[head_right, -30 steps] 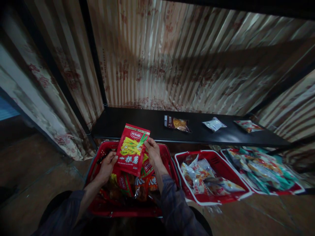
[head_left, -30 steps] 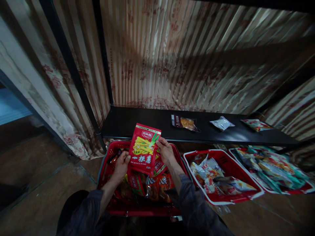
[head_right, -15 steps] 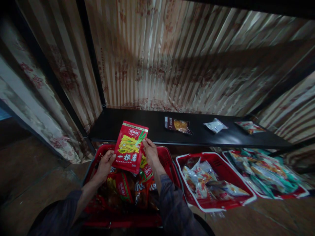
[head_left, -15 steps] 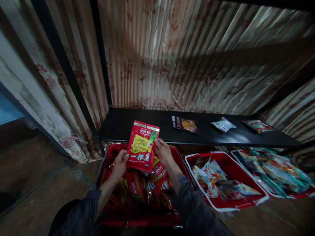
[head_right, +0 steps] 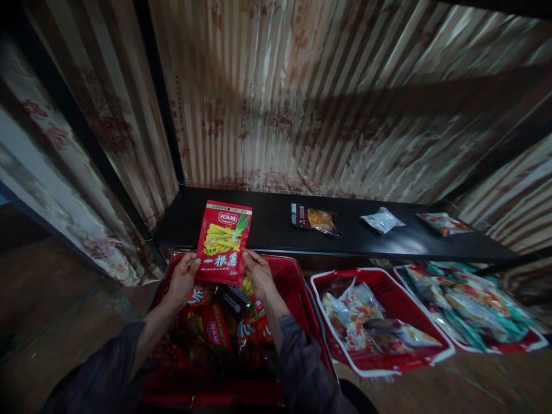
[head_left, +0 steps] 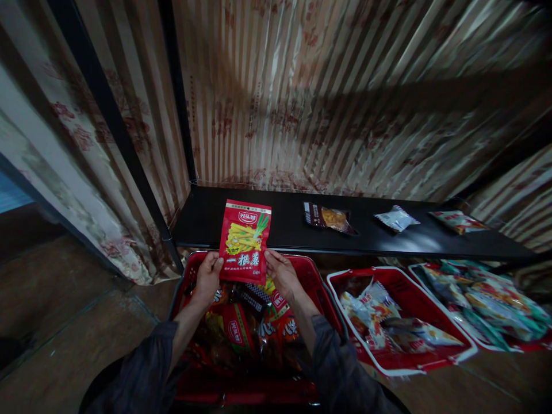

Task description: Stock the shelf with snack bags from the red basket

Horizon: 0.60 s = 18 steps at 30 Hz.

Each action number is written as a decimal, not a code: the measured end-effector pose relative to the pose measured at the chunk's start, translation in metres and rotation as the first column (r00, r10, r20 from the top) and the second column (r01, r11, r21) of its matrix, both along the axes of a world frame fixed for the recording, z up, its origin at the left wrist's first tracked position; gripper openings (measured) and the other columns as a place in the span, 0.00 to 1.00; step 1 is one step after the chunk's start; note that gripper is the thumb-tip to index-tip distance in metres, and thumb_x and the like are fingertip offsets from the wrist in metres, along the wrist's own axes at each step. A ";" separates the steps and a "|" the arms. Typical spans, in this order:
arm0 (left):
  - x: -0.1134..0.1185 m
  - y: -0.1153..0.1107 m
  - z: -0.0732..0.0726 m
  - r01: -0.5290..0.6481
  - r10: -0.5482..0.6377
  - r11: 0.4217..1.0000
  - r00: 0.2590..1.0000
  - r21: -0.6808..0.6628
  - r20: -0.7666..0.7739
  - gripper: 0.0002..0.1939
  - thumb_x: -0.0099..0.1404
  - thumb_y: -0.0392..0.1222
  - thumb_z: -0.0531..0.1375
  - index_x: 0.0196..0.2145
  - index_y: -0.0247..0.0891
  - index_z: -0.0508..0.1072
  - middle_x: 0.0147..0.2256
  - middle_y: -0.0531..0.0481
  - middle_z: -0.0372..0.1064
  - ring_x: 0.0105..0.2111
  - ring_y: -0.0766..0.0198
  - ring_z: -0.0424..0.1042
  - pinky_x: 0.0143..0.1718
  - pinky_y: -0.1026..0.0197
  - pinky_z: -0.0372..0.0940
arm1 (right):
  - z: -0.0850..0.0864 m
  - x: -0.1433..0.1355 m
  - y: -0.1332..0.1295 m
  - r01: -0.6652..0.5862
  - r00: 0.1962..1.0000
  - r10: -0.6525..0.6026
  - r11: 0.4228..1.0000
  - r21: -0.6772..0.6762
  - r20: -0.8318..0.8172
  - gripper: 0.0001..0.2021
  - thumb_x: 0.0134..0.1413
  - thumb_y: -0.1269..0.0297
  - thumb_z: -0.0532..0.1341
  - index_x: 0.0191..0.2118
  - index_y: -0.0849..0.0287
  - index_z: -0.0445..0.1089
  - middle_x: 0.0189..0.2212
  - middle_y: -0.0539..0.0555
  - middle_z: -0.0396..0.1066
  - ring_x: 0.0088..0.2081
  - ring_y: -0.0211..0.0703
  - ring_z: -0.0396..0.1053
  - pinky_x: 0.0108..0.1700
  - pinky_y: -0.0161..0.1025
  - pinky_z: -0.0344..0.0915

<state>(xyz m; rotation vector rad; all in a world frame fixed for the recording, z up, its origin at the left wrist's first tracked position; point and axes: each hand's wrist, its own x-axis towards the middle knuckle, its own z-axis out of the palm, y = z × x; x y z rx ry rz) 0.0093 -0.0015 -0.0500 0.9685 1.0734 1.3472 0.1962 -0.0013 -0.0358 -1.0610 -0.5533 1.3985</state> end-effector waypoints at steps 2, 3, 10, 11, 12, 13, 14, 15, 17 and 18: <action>0.000 0.005 -0.001 -0.007 0.007 1.000 1.000 -0.003 0.009 0.16 0.52 0.53 0.61 0.29 0.38 0.66 0.29 0.51 0.72 0.31 0.61 0.72 0.37 0.58 0.65 | -0.001 -0.002 -0.001 -0.010 1.000 0.010 1.000 -0.017 0.014 0.19 0.27 0.59 0.74 0.31 0.58 0.75 0.27 0.51 0.77 0.25 0.38 0.73 0.31 0.34 0.69; -0.001 0.008 -0.002 -0.010 0.010 1.000 1.000 -0.006 0.018 0.16 0.52 0.53 0.61 0.29 0.38 0.66 0.28 0.52 0.72 0.31 0.61 0.72 0.36 0.59 0.66 | -0.002 -0.003 -0.001 -0.024 0.999 0.024 1.000 -0.017 0.022 0.19 0.27 0.59 0.74 0.32 0.58 0.75 0.27 0.51 0.78 0.26 0.39 0.73 0.32 0.35 0.70; -0.005 0.032 -0.005 -0.057 0.057 0.998 0.998 0.019 0.024 0.14 0.51 0.51 0.62 0.29 0.39 0.65 0.27 0.53 0.71 0.29 0.63 0.70 0.33 0.62 0.64 | 0.002 -0.009 -0.003 -0.123 0.991 0.124 0.992 -0.015 0.050 0.21 0.27 0.57 0.74 0.34 0.56 0.75 0.30 0.51 0.78 0.29 0.42 0.74 0.32 0.37 0.70; -0.005 0.035 -0.004 -0.060 0.060 0.998 0.998 0.023 0.016 0.14 0.52 0.51 0.62 0.28 0.39 0.65 0.26 0.53 0.70 0.29 0.63 0.69 0.32 0.62 0.63 | 0.002 -0.010 -0.002 -0.129 0.990 0.129 0.992 -0.016 0.048 0.21 0.26 0.57 0.74 0.34 0.56 0.75 0.30 0.51 0.78 0.29 0.43 0.74 0.32 0.38 0.70; -0.006 0.038 -0.004 -0.064 0.064 0.998 0.998 0.027 0.009 0.13 0.52 0.50 0.61 0.28 0.39 0.65 0.26 0.53 0.70 0.28 0.64 0.69 0.32 0.63 0.63 | 0.002 -0.010 0.000 -0.131 0.990 0.132 0.991 -0.013 0.046 0.21 0.27 0.57 0.74 0.34 0.56 0.75 0.30 0.51 0.78 0.30 0.43 0.74 0.32 0.39 0.70; -0.006 0.041 -0.003 -0.067 0.067 0.997 0.998 0.032 0.000 0.13 0.53 0.50 0.61 0.28 0.39 0.65 0.26 0.54 0.70 0.28 0.65 0.68 0.31 0.63 0.63 | 0.001 -0.011 0.003 -0.129 0.990 0.130 0.992 -0.007 0.047 0.21 0.27 0.57 0.74 0.34 0.56 0.75 0.30 0.51 0.78 0.30 0.44 0.74 0.32 0.40 0.70; -0.007 0.044 -0.002 -0.072 0.073 0.997 0.997 0.038 -0.009 0.12 0.53 0.49 0.60 0.28 0.39 0.65 0.26 0.54 0.69 0.27 0.65 0.68 0.31 0.63 0.62 | 0.001 -0.011 0.006 -0.124 0.991 0.124 0.992 -0.001 0.052 0.21 0.27 0.57 0.74 0.34 0.56 0.75 0.30 0.51 0.78 0.30 0.45 0.74 0.32 0.40 0.70; -0.007 0.048 -0.001 -0.076 0.076 0.996 0.997 0.043 -0.017 0.12 0.53 0.49 0.60 0.27 0.38 0.65 0.26 0.54 0.69 0.27 0.65 0.67 0.31 0.64 0.62 | 0.001 -0.012 0.010 -0.120 0.991 0.119 0.993 0.004 0.058 0.21 0.28 0.57 0.74 0.34 0.56 0.75 0.29 0.51 0.78 0.30 0.45 0.74 0.32 0.41 0.70; -0.008 0.055 -0.001 -0.080 0.081 0.995 0.996 0.052 -0.031 0.11 0.54 0.49 0.60 0.27 0.38 0.65 0.26 0.54 0.69 0.27 0.65 0.68 0.30 0.64 0.62 | 0.001 -0.014 0.018 -0.114 0.991 0.113 0.993 0.014 0.074 0.21 0.28 0.57 0.74 0.34 0.56 0.75 0.29 0.51 0.78 0.29 0.45 0.74 0.31 0.41 0.71; -0.009 0.058 0.000 -0.082 0.084 0.995 0.996 0.056 -0.039 0.11 0.54 0.49 0.59 0.27 0.38 0.65 0.26 0.54 0.69 0.27 0.65 0.68 0.30 0.64 0.62 | 0.001 -0.015 0.023 -0.113 0.990 0.112 0.993 0.013 0.083 0.21 0.28 0.57 0.74 0.34 0.56 0.75 0.28 0.51 0.78 0.29 0.45 0.74 0.31 0.41 0.71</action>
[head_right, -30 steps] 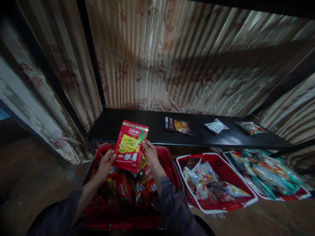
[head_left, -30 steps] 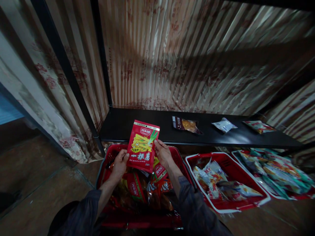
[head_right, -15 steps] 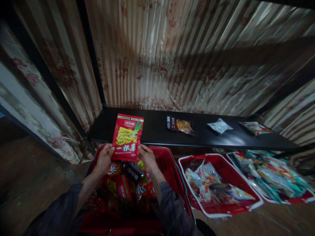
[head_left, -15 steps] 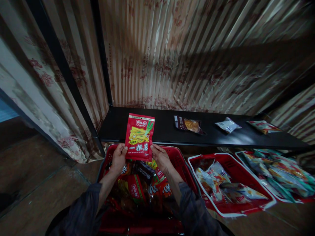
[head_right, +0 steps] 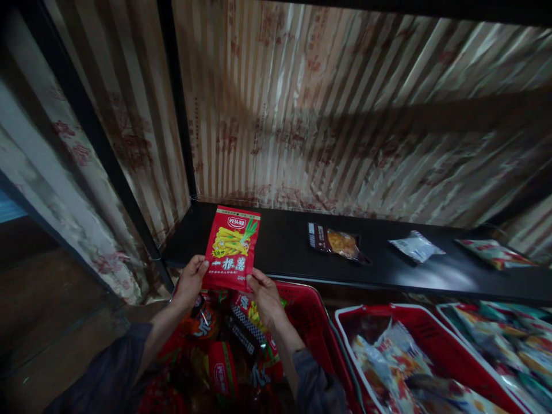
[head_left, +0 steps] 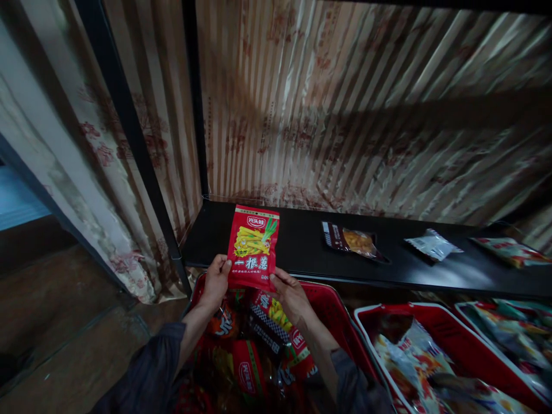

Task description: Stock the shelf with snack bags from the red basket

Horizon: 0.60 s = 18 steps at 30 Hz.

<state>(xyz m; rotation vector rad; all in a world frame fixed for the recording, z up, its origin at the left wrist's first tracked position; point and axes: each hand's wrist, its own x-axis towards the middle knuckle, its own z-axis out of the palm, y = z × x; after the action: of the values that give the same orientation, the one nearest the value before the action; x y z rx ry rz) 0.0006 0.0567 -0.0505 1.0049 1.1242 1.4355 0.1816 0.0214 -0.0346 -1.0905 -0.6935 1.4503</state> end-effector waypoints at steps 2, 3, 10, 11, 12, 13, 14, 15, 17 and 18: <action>-0.001 0.008 0.000 -0.014 0.014 1.000 1.000 0.003 -0.020 0.11 0.55 0.49 0.59 0.28 0.38 0.65 0.26 0.53 0.70 0.27 0.65 0.68 0.30 0.64 0.62 | 0.001 -0.002 0.010 -0.003 1.000 0.003 1.000 0.000 0.019 0.20 0.28 0.58 0.74 0.34 0.56 0.75 0.28 0.51 0.78 0.29 0.45 0.74 0.31 0.41 0.71; -0.002 0.012 0.000 -0.026 0.026 1.000 0.999 0.004 -0.027 0.11 0.55 0.49 0.58 0.27 0.38 0.66 0.27 0.53 0.70 0.27 0.65 0.68 0.30 0.64 0.62 | 0.001 -0.003 0.015 -0.005 1.000 0.005 1.000 0.002 0.027 0.19 0.28 0.58 0.73 0.34 0.57 0.75 0.28 0.51 0.78 0.29 0.45 0.74 0.31 0.40 0.71; -0.007 0.047 0.001 -0.125 0.125 0.992 0.991 0.000 -0.044 0.09 0.54 0.46 0.59 0.28 0.38 0.68 0.27 0.52 0.70 0.27 0.65 0.68 0.30 0.64 0.62 | 0.000 -0.011 0.053 -0.007 0.999 0.006 1.000 0.006 0.043 0.15 0.34 0.65 0.71 0.34 0.57 0.76 0.29 0.52 0.78 0.28 0.40 0.74 0.32 0.38 0.72; -0.008 0.052 0.001 -0.139 0.139 0.990 0.989 -0.002 -0.045 0.09 0.53 0.46 0.59 0.28 0.37 0.68 0.27 0.52 0.70 0.28 0.65 0.68 0.30 0.64 0.62 | 0.001 -0.012 0.059 -0.005 0.999 0.005 1.000 0.000 0.042 0.14 0.34 0.66 0.71 0.33 0.57 0.76 0.30 0.52 0.78 0.28 0.40 0.74 0.32 0.38 0.72; -0.008 0.058 0.002 -0.152 0.152 0.988 0.987 -0.004 -0.046 0.08 0.53 0.45 0.60 0.28 0.37 0.69 0.27 0.52 0.70 0.28 0.65 0.68 0.30 0.64 0.62 | 0.002 -0.014 0.065 -0.004 0.999 0.004 1.000 -0.006 0.042 0.12 0.35 0.68 0.70 0.33 0.58 0.76 0.30 0.52 0.78 0.29 0.40 0.74 0.32 0.37 0.72; -0.009 0.064 0.003 -0.168 0.168 0.986 0.985 -0.007 -0.045 0.08 0.53 0.44 0.60 0.28 0.37 0.70 0.27 0.52 0.70 0.28 0.65 0.68 0.30 0.65 0.62 | 0.003 -0.016 0.071 0.001 0.999 0.000 1.000 -0.010 0.043 0.11 0.36 0.69 0.69 0.32 0.58 0.76 0.30 0.52 0.77 0.29 0.39 0.74 0.32 0.37 0.72; -0.010 0.070 0.003 -0.186 0.185 0.982 0.982 -0.011 -0.043 0.07 0.54 0.43 0.59 0.28 0.37 0.70 0.27 0.52 0.70 0.29 0.65 0.68 0.31 0.65 0.62 | 0.005 -0.018 0.078 0.005 0.999 -0.004 1.000 -0.014 0.044 0.10 0.37 0.70 0.69 0.31 0.58 0.76 0.29 0.52 0.77 0.28 0.39 0.74 0.32 0.37 0.72; -0.011 0.077 0.004 -0.205 0.204 0.979 0.978 -0.017 -0.040 0.06 0.54 0.41 0.59 0.29 0.37 0.70 0.27 0.52 0.70 0.29 0.65 0.68 0.31 0.65 0.62 | 0.006 -0.021 0.085 0.010 0.999 -0.009 1.000 -0.015 0.046 0.08 0.38 0.72 0.68 0.31 0.58 0.76 0.29 0.51 0.77 0.28 0.39 0.73 0.31 0.36 0.73; -0.013 0.090 0.005 -0.241 0.240 0.970 0.970 -0.033 -0.029 0.04 0.55 0.38 0.58 0.29 0.37 0.70 0.28 0.52 0.71 0.29 0.66 0.69 0.33 0.64 0.62 | 0.008 -0.027 0.099 0.012 0.999 -0.011 1.000 -0.016 0.053 0.07 0.39 0.74 0.66 0.29 0.58 0.75 0.28 0.51 0.77 0.27 0.38 0.73 0.29 0.36 0.73; -0.014 0.097 0.005 -0.256 0.255 0.966 0.967 -0.042 -0.023 0.04 0.55 0.37 0.57 0.30 0.37 0.70 0.29 0.52 0.71 0.29 0.66 0.69 0.33 0.64 0.63 | 0.009 -0.030 0.107 0.010 0.998 -0.009 1.000 -0.017 0.058 0.07 0.40 0.75 0.65 0.29 0.58 0.75 0.27 0.51 0.77 0.26 0.37 0.72 0.29 0.35 0.73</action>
<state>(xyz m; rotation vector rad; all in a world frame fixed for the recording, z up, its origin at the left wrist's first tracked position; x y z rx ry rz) -0.0130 0.1534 -0.0452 0.8654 1.3302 1.5998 0.1517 0.1280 -0.0253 -1.1514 -0.7177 1.4237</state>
